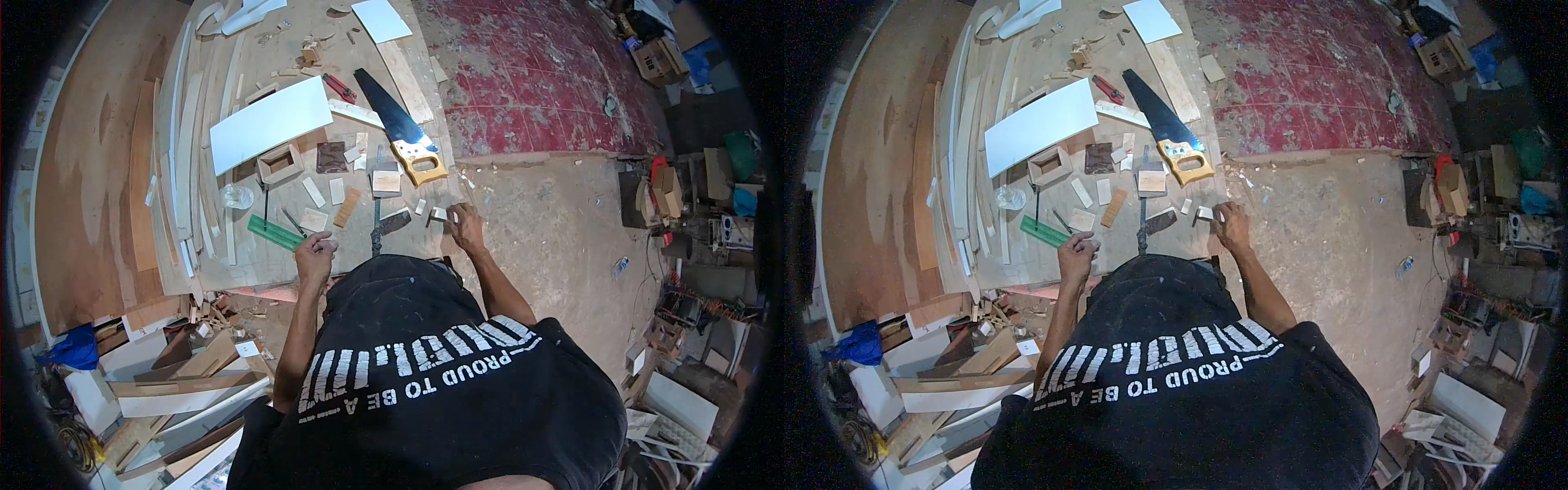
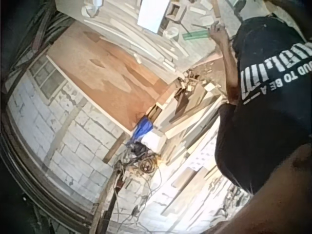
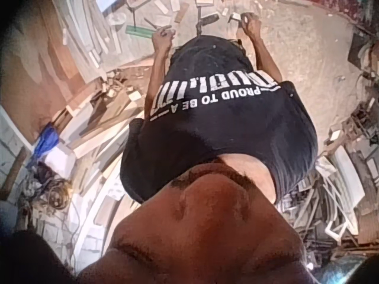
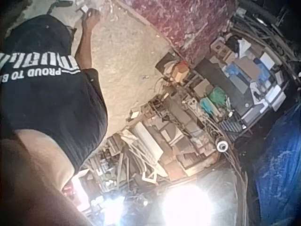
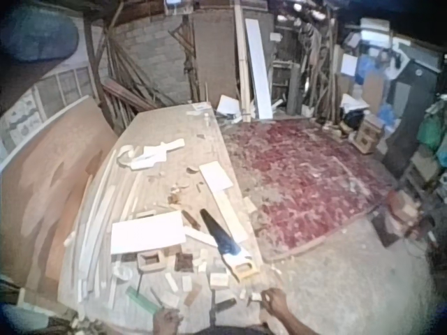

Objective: Assembling and dry-fitting small wooden pieces for a box structure.

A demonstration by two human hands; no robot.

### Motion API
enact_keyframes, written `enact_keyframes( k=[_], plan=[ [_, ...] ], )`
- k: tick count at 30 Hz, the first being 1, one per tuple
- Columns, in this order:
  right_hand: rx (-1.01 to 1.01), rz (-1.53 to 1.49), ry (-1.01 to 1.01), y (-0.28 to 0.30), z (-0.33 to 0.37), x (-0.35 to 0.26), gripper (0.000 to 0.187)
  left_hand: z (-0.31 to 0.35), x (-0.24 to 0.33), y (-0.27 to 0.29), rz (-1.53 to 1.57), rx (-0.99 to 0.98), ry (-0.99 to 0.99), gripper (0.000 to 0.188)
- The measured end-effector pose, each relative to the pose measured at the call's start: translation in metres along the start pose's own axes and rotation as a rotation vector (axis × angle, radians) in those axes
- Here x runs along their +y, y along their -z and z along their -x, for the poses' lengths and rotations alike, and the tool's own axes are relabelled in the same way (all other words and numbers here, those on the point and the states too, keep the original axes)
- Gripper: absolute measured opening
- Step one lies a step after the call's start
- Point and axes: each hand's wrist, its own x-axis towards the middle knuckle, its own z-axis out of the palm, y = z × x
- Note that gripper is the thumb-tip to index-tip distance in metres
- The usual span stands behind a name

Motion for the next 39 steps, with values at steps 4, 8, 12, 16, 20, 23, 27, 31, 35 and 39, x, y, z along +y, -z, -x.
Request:
enact_keyframes(
  k=[4, 8, 12, 16, 20, 23, 27, 31, 35, 39],
  plan=[
    [-0.088, -0.011, 0.004, -0.002, -0.005, -0.001, 0.028, -0.004, 0.004, 0.001, -0.075, 0.0, -0.057, 0.026],
    [-0.183, 0.051, 0.068, 0.0, -0.012, -0.005, 0.024, -0.003, -0.001, 0.008, -0.127, -0.011, -0.116, 0.027],
    [-0.235, 0.063, 0.089, 0.003, -0.017, -0.009, 0.022, 0.004, -0.012, 0.015, -0.167, 0.015, -0.129, 0.028],
    [-0.116, 0.042, 0.121, 0.006, -0.024, -0.012, 0.022, 0.012, -0.02, 0.02, -0.081, 0.061, -0.05, 0.027],
    [-0.329, 0.009, 0.215, -0.004, -0.064, -0.007, 0.023, 0.012, -0.038, 0.033, -0.077, 0.11, -0.099, 0.029],
    [-0.457, 0.066, 0.292, -0.005, -0.077, -0.023, 0.024, 0.015, -0.042, 0.04, -0.064, 0.125, -0.023, 0.032],
    [-0.537, 0.139, 0.371, -0.001, -0.087, -0.033, 0.024, 0.024, -0.032, 0.043, 0.028, 0.171, 0.078, 0.028],
    [-0.445, 0.089, 0.49, -0.004, -0.093, -0.034, 0.017, 0.032, -0.034, 0.044, 0.066, 0.233, 0.053, 0.025],
    [-0.282, -0.075, 0.421, -0.001, -0.098, -0.042, 0.015, 0.044, -0.011, 0.049, -0.047, 0.221, 0.17, 0.017],
    [-0.331, -0.304, 0.364, 0.007, -0.102, -0.104, 0.018, 0.022, -0.036, 0.045, -0.075, 0.232, -0.057, 0.018]
  ],
)
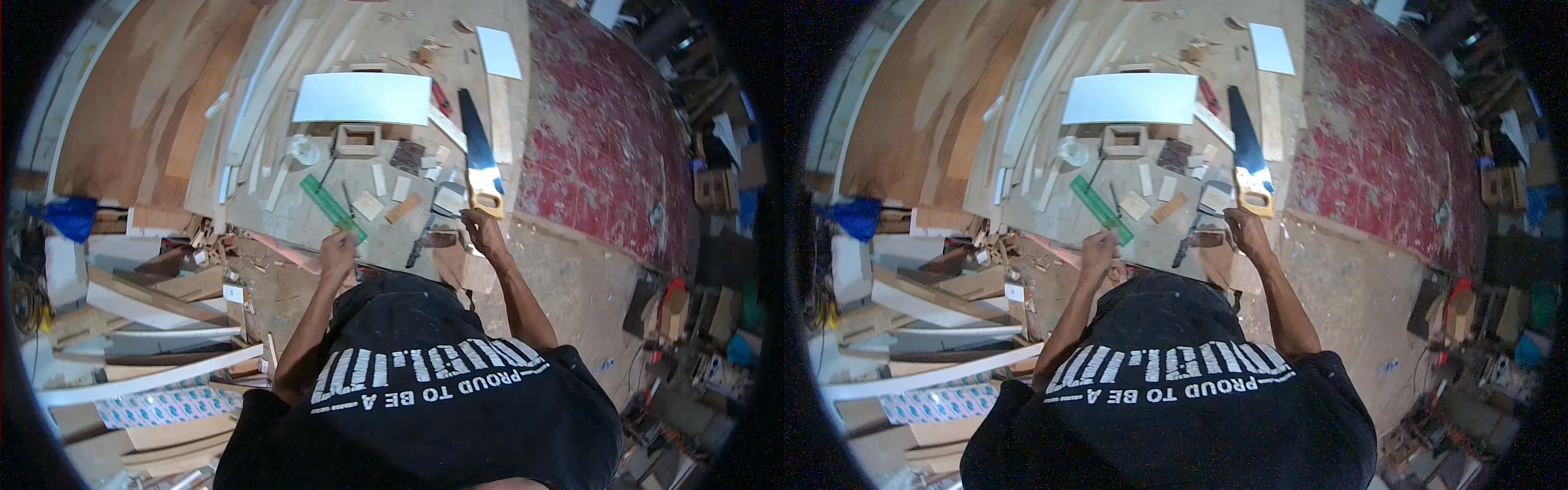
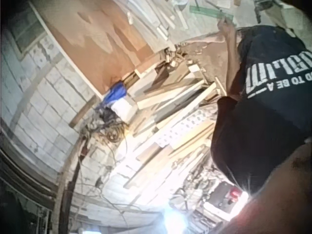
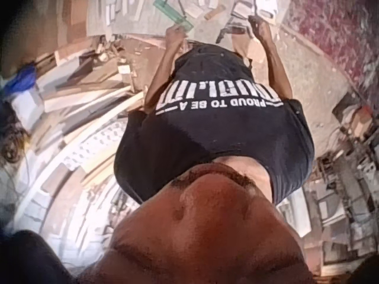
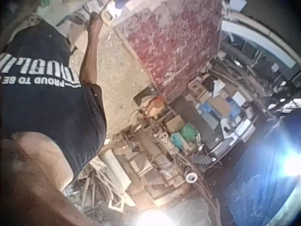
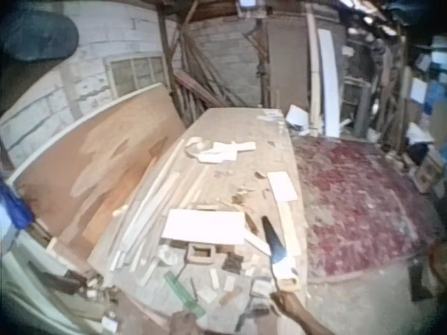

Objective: Assembling and dry-fitting small wooden pieces for a box structure.

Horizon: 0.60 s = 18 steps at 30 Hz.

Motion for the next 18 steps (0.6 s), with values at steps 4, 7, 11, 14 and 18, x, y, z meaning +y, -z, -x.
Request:
enact_keyframes(
  k=[4, 7, 11, 14, 18],
  plan=[
    [-0.004, -0.124, 0.042, -0.036, -0.043, -0.097, 0.02, -0.018, 0.023, -0.011, 0.255, -0.109, -0.037, 0.029],
    [-0.058, -0.056, 0.12, -0.071, -0.074, -0.155, 0.015, -0.021, 0.07, 0.0, 0.561, -0.134, 0.093, 0.035],
    [-0.111, -0.011, 0.25, -0.126, -0.107, -0.205, 0.014, -0.053, 0.044, 0.03, 0.826, -0.089, 0.022, 0.037],
    [-0.143, -0.068, 0.251, -0.148, -0.128, -0.229, 0.015, -0.073, 0.027, 0.062, 1.075, -0.059, 0.204, 0.036],
    [-0.175, -0.174, 0.289, -0.172, -0.167, -0.239, 0.023, -0.095, 0.007, 0.103, 1.171, -0.047, 0.213, 0.04]
  ],
)
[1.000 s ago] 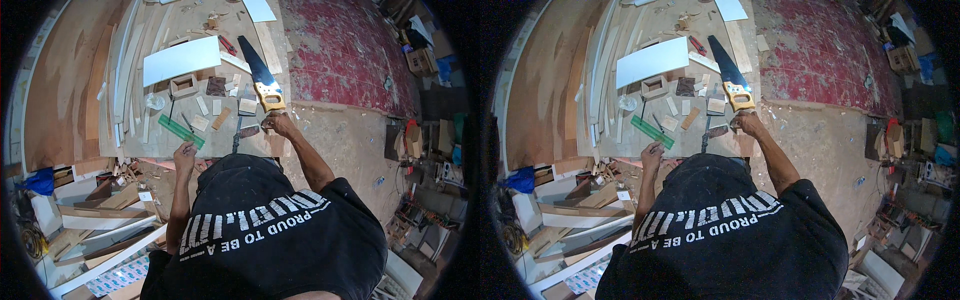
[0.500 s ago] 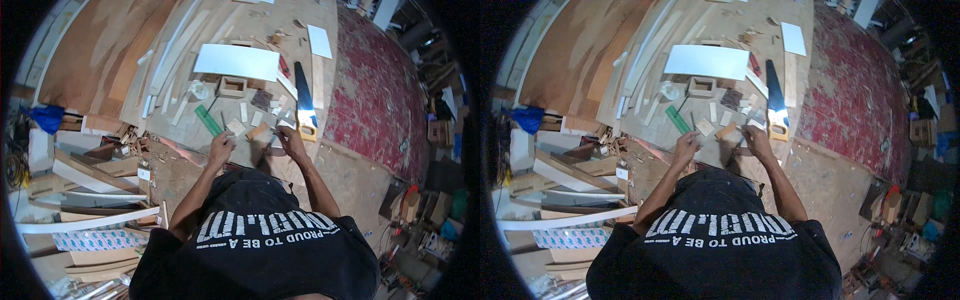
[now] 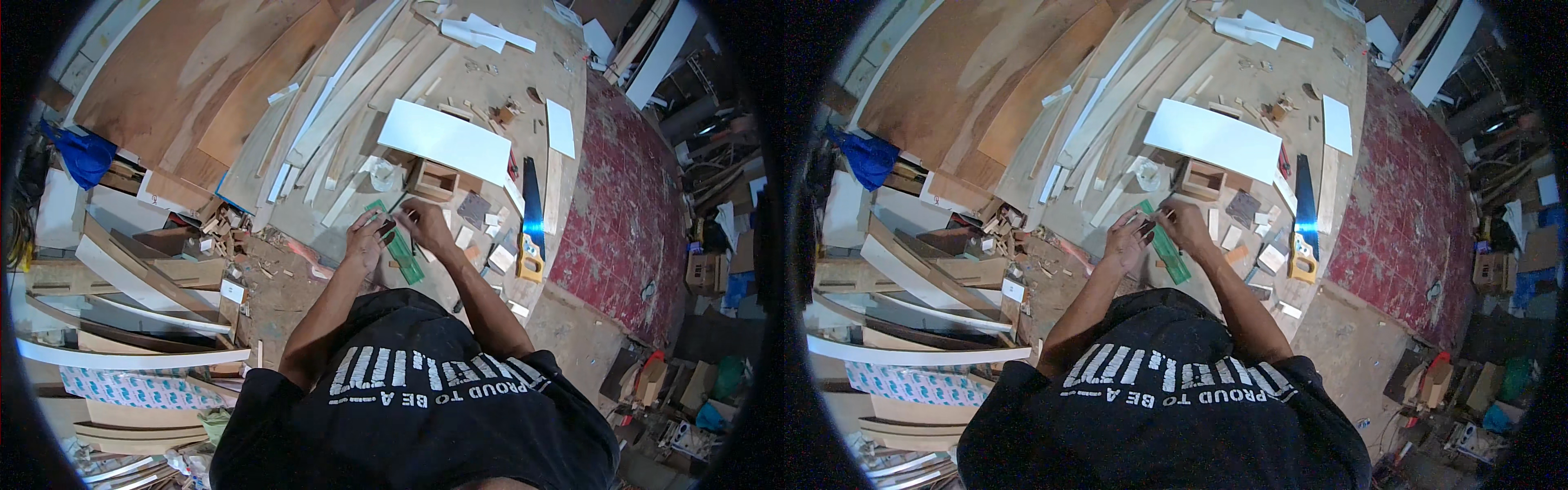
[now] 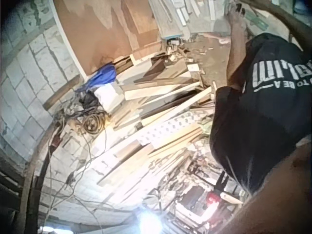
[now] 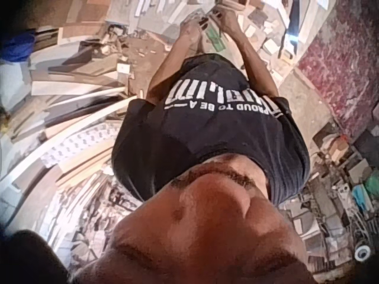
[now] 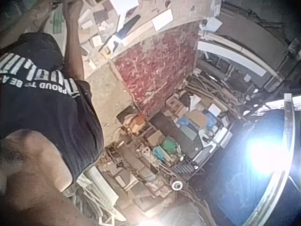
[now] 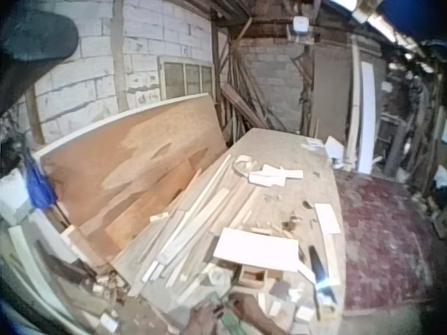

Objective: Assembling and dry-fitting small wooden pieces for a box structure.

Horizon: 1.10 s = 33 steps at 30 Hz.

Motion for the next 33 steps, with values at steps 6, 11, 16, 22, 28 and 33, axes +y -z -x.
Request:
enact_keyframes(
  k=[6, 11, 16, 22, 28, 33],
  plan=[
    [0.297, 0.034, -0.125, -0.02, -0.069, 0.086, 0.038, -0.029, 0.022, 0.025, 0.217, 0.075, -0.031, 0.04],
    [0.185, 0.106, -0.18, -0.037, -0.103, 0.102, 0.021, -0.036, 0.033, 0.035, 0.231, 0.03, -0.059, 0.038],
    [0.172, 0.176, -0.05, -0.052, -0.114, 0.083, 0.016, -0.042, 0.036, 0.044, 0.275, 0.032, -0.069, 0.031],
    [0.235, 0.217, -0.001, -0.036, -0.116, 0.087, 0.015, -0.051, 0.039, 0.039, 0.235, 0.025, -0.065, 0.023],
    [0.35, -0.295, -0.296, 0.002, -0.094, 0.045, 0.017, -0.066, 0.042, 0.029, 0.273, 0.085, -0.024, 0.018],
    [0.465, -0.725, -0.334, 0.028, -0.054, 0.037, 0.009, -0.092, 0.032, 0.02, 0.363, 0.09, 0.048, 0.015]
  ],
)
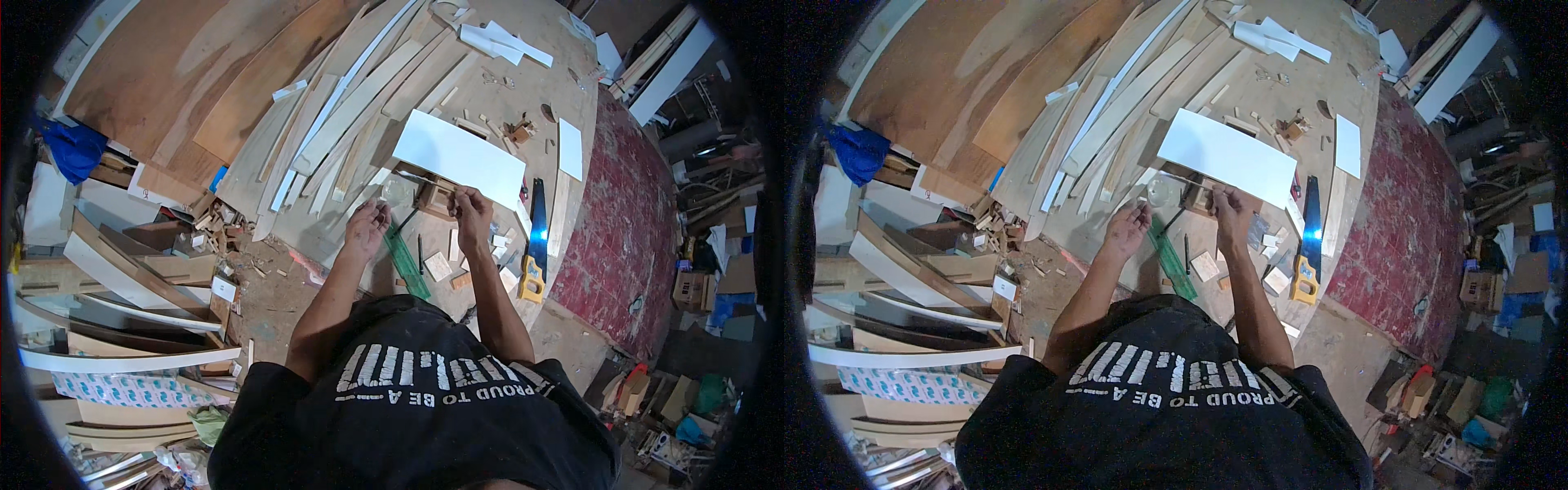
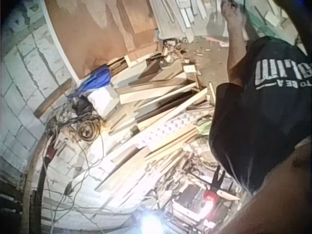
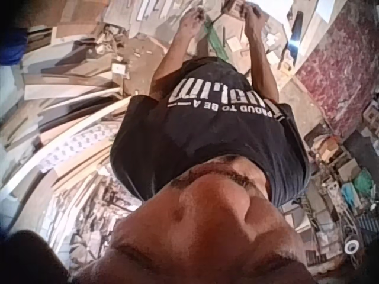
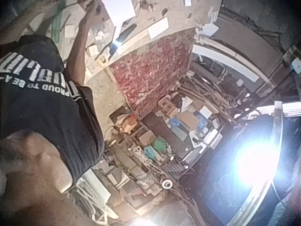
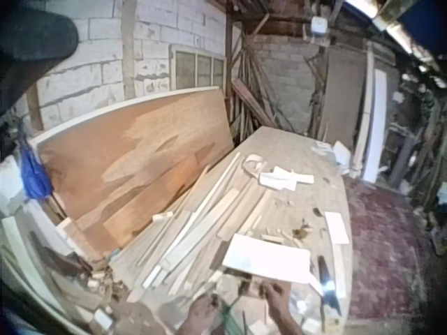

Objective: Assembling and dry-fitting small wooden pieces for a box structure.

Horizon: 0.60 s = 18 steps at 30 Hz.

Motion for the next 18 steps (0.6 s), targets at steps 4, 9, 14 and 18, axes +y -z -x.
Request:
enact_keyframes(
  k=[4, 9, 14, 18],
  plan=[
    [-0.025, -0.21, -0.006, 0.007, 0.026, -0.007, 0.007, -0.007, -0.009, -0.011, 0.051, -0.067, 0.039, 0.016],
    [-0.046, -0.142, 0.024, 0.012, 0.042, 0.003, 0.011, -0.007, -0.016, -0.018, 0.071, -0.15, 0.054, 0.023],
    [-0.038, -0.083, 0.041, 0.012, 0.044, 0.008, 0.012, 0.001, -0.013, -0.028, 0.058, -0.178, 0.068, 0.023],
    [-0.047, -0.041, 0.063, 0.004, 0.044, 0.005, 0.012, 0.006, -0.011, -0.033, 0.056, -0.16, 0.043, 0.022]
  ],
)
